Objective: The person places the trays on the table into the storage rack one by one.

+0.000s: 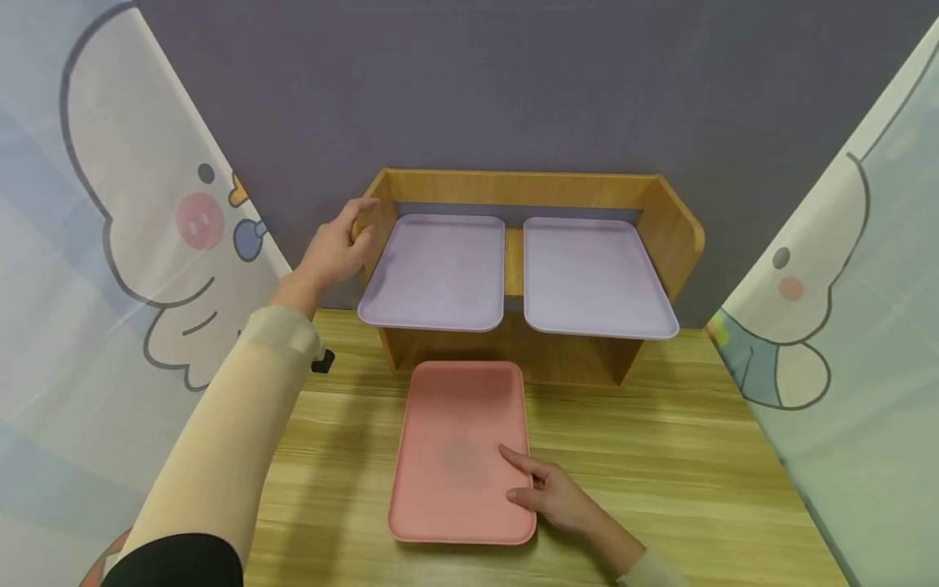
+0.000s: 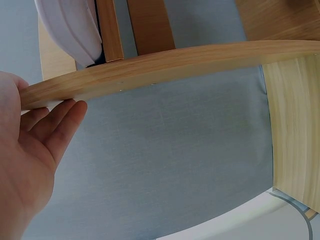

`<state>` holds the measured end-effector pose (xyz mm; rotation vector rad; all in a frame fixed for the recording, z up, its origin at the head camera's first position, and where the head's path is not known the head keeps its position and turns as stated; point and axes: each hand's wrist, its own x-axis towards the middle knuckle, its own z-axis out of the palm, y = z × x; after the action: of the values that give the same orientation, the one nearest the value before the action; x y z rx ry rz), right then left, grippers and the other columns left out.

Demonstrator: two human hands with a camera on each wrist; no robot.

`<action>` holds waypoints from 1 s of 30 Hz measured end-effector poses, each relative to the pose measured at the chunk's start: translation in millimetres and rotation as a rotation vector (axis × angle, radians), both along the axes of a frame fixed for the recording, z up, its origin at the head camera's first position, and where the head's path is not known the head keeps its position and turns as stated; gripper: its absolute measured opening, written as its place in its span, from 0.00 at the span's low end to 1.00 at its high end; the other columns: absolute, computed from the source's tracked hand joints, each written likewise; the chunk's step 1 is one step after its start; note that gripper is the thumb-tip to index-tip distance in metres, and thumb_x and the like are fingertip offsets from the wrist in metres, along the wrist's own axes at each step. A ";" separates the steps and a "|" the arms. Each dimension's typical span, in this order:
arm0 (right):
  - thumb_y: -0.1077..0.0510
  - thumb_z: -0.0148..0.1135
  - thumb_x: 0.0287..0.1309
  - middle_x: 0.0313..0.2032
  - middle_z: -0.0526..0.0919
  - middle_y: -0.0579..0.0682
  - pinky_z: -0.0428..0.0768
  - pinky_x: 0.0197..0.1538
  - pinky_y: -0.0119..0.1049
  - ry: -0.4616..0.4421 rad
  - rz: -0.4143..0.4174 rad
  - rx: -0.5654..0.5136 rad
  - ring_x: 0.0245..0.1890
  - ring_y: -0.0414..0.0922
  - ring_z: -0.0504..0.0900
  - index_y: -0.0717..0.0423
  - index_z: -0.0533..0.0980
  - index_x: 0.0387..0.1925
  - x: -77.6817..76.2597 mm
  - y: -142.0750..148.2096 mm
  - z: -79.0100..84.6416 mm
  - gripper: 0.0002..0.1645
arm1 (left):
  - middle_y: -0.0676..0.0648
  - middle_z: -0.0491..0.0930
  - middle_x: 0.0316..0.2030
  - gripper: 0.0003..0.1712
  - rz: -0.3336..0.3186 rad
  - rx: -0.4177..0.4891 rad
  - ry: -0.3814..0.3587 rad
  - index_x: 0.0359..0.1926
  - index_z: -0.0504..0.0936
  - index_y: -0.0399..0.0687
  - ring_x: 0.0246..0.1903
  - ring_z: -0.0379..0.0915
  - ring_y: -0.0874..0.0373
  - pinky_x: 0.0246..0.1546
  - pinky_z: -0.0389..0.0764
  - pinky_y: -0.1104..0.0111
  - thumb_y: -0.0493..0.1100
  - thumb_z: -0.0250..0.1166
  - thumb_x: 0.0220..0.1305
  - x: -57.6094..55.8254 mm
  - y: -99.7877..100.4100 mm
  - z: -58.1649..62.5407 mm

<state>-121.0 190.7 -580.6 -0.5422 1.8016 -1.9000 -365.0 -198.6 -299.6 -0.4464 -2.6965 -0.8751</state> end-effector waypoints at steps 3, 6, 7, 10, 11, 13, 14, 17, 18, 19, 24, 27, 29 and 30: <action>0.65 0.66 0.75 0.49 0.83 0.67 0.85 0.38 0.27 0.060 -0.036 0.057 0.30 0.32 0.84 0.63 0.59 0.85 -1.8 13.4 3.5 0.43 | 0.52 0.63 0.17 0.31 0.004 -0.005 0.000 0.83 0.63 0.71 0.17 0.64 0.54 0.23 0.72 0.60 0.53 0.50 0.84 0.5 0.2 0.2; 0.62 0.67 0.75 0.45 0.78 0.54 0.75 0.31 0.23 0.124 -0.089 0.138 0.21 0.28 0.69 0.62 0.62 0.84 -4.5 25.0 7.8 0.43 | 0.52 0.64 0.18 0.31 0.010 -0.010 0.000 0.83 0.63 0.70 0.18 0.66 0.53 0.24 0.73 0.60 0.53 0.50 0.84 1.3 0.6 0.5; 0.62 0.68 0.75 0.49 0.79 0.53 0.72 0.29 0.22 0.141 -0.109 0.164 0.19 0.28 0.64 0.61 0.63 0.84 -5.8 28.5 9.0 0.42 | 0.51 0.64 0.18 0.31 0.011 -0.010 -0.001 0.83 0.63 0.70 0.18 0.67 0.53 0.24 0.73 0.60 0.53 0.50 0.84 1.5 0.7 0.6; 0.61 0.68 0.75 0.60 0.78 0.61 0.67 0.26 0.23 0.165 -0.140 0.194 0.18 0.28 0.58 0.60 0.63 0.84 -10.7 38.0 10.2 0.42 | 0.52 0.64 0.18 0.31 0.012 -0.008 -0.004 0.83 0.63 0.70 0.18 0.66 0.53 0.24 0.73 0.60 0.53 0.50 0.84 2.0 1.2 1.0; 0.62 0.68 0.75 0.66 0.76 0.64 0.66 0.25 0.23 0.174 -0.147 0.194 0.18 0.28 0.58 0.61 0.63 0.84 -12.8 40.9 10.1 0.42 | 0.52 0.64 0.18 0.31 0.010 -0.008 -0.003 0.83 0.63 0.70 0.18 0.66 0.53 0.24 0.73 0.60 0.53 0.50 0.84 2.2 1.3 1.2; 0.63 0.68 0.74 0.73 0.71 0.72 0.65 0.25 0.24 0.202 -0.161 0.197 0.18 0.28 0.57 0.62 0.64 0.83 -17.8 46.0 9.0 0.42 | 0.52 0.64 0.17 0.31 0.008 -0.007 -0.001 0.83 0.63 0.70 0.18 0.66 0.53 0.24 0.72 0.60 0.53 0.50 0.85 2.7 1.7 1.5; 0.63 0.68 0.74 0.74 0.69 0.76 0.65 0.25 0.25 0.216 -0.166 0.194 0.18 0.29 0.56 0.63 0.64 0.83 -20.3 48.2 8.3 0.42 | 0.52 0.64 0.17 0.31 0.006 -0.007 0.002 0.83 0.63 0.70 0.18 0.66 0.53 0.24 0.72 0.60 0.53 0.50 0.85 2.8 1.8 1.5; 0.64 0.68 0.73 0.79 0.63 0.76 0.65 0.25 0.25 0.240 -0.182 0.200 0.18 0.29 0.54 0.66 0.65 0.81 -28.8 53.9 5.4 0.41 | 0.52 0.64 0.18 0.31 0.005 -0.005 0.008 0.83 0.63 0.70 0.18 0.66 0.53 0.25 0.72 0.59 0.54 0.50 0.84 2.7 1.4 1.1; 0.64 0.68 0.74 0.80 0.61 0.75 0.65 0.26 0.25 0.240 -0.182 0.205 0.18 0.29 0.54 0.66 0.65 0.82 -31.6 55.4 4.5 0.41 | 0.52 0.64 0.18 0.31 0.006 -0.004 0.009 0.83 0.63 0.70 0.18 0.66 0.53 0.25 0.73 0.59 0.54 0.50 0.84 2.4 1.2 0.8; 0.63 0.68 0.74 0.80 0.60 0.74 0.65 0.26 0.25 0.231 -0.180 0.212 0.18 0.29 0.54 0.66 0.64 0.82 -34.2 56.9 3.8 0.41 | 0.52 0.64 0.18 0.31 0.006 -0.002 0.010 0.83 0.64 0.70 0.18 0.67 0.52 0.25 0.73 0.59 0.54 0.50 0.84 2.2 0.9 0.5; 0.57 0.68 0.76 0.83 0.61 0.66 0.73 0.40 0.24 0.213 -0.186 0.341 0.39 0.31 0.77 0.61 0.65 0.82 -45.2 62.9 3.3 0.40 | 0.51 0.64 0.19 0.31 0.006 -0.005 0.003 0.83 0.63 0.71 0.18 0.67 0.53 0.25 0.73 0.59 0.54 0.50 0.84 1.5 0.4 -0.3; 0.54 0.69 0.76 0.82 0.65 0.63 0.75 0.54 0.23 0.198 -0.209 0.446 0.70 0.44 0.73 0.59 0.68 0.82 -51.4 64.9 6.4 0.40 | 0.52 0.64 0.18 0.31 0.006 -0.011 -0.005 0.84 0.62 0.71 0.17 0.66 0.54 0.25 0.73 0.59 0.54 0.50 0.85 1.0 0.3 -0.6; 0.53 0.70 0.75 0.80 0.68 0.65 0.76 0.57 0.27 0.186 -0.222 0.495 0.72 0.54 0.71 0.61 0.69 0.81 -56.3 65.3 9.9 0.40 | 0.52 0.64 0.18 0.31 0.006 -0.012 -0.003 0.84 0.62 0.71 0.17 0.65 0.54 0.24 0.73 0.60 0.54 0.50 0.85 0.4 0.4 -0.7; 0.52 0.70 0.75 0.78 0.71 0.66 0.76 0.58 0.28 0.182 -0.233 0.524 0.71 0.55 0.72 0.61 0.70 0.80 -58.9 65.3 11.6 0.40 | 0.52 0.64 0.18 0.31 0.006 -0.013 0.000 0.84 0.62 0.71 0.17 0.65 0.54 0.24 0.73 0.60 0.54 0.50 0.85 0.3 0.6 -0.6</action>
<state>-179.8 256.0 -569.0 -0.3346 2.4569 -1.4493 -364.7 -198.1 -300.2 -0.4407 -2.7040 -0.8563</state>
